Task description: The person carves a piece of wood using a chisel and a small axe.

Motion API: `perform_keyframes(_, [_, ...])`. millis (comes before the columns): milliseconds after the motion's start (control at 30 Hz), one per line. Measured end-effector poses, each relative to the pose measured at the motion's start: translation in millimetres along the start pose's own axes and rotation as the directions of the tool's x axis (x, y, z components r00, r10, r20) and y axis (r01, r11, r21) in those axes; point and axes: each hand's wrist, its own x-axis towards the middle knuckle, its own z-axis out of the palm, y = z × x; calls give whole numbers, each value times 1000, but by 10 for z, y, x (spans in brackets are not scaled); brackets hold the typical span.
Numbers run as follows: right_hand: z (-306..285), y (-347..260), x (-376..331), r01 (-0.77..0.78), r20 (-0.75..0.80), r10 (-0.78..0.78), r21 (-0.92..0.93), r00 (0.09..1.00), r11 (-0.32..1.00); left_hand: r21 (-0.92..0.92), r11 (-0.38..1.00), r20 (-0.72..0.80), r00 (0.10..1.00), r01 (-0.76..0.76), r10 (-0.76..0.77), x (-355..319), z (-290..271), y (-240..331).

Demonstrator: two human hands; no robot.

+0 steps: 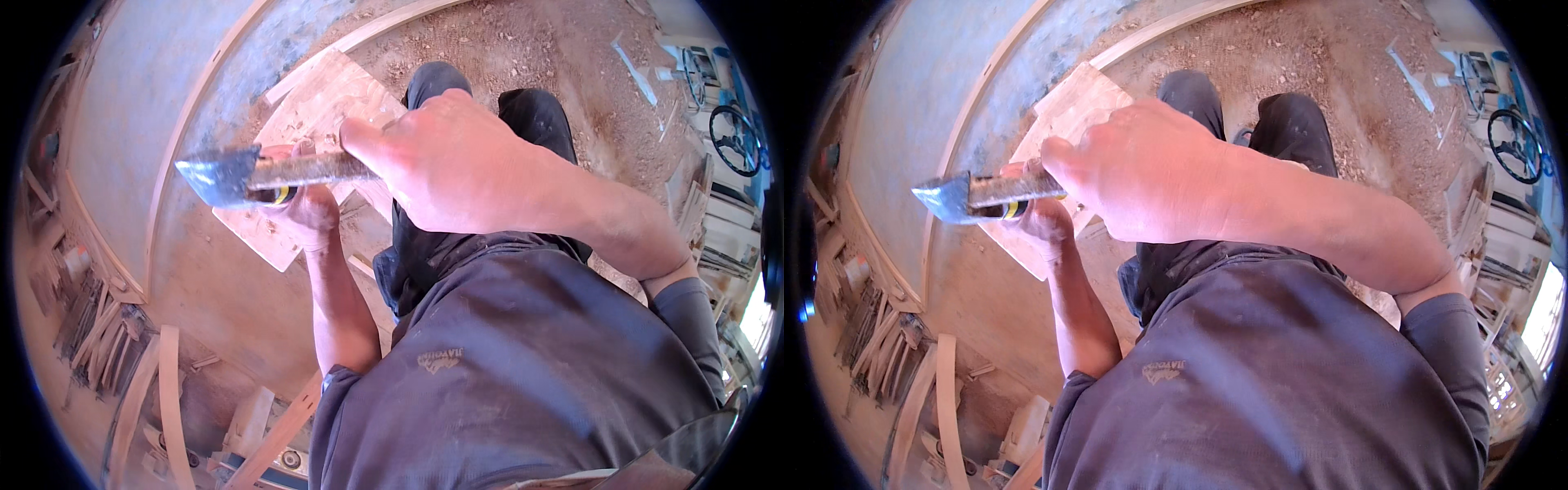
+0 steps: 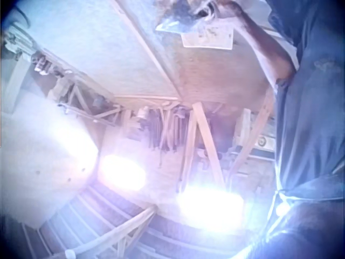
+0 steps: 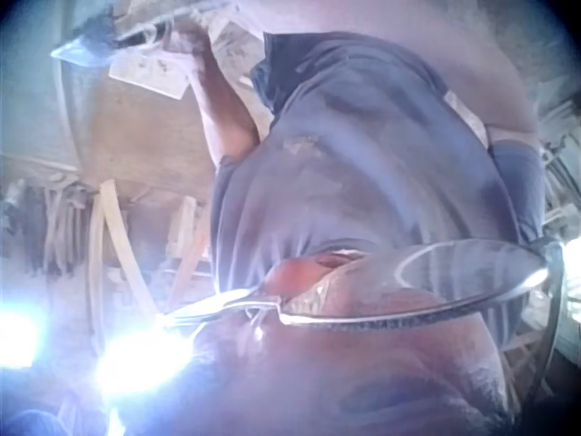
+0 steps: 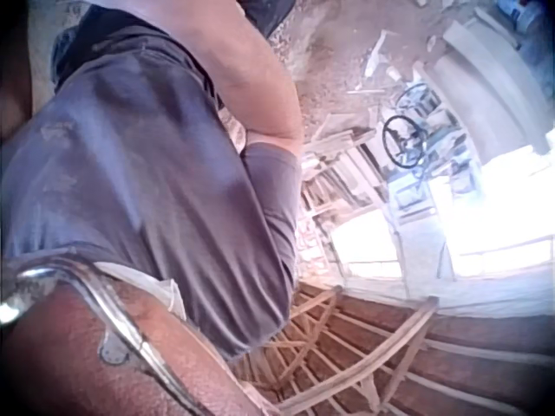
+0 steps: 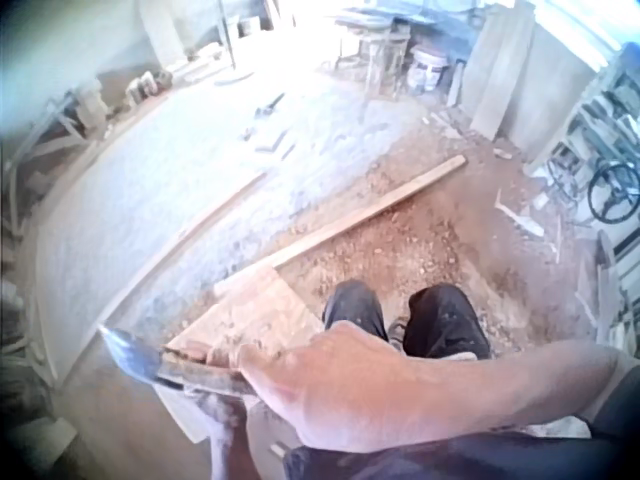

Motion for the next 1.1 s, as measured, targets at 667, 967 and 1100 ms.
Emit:
perform_keyframes(667, [-145,-96,75,30,50,-32,46,998,999,-259,966,202,979,13,41,-4,33,6])
perform_keyframes(967, [251,308,-366,-471,89,478,397,874,788,101,969,594,767,227,-242,266,266,387])
perform_keyframes(1100, [298,529,-573,-581,89,612,448,786,680,-91,922,78,925,377,-371,413,373,280])
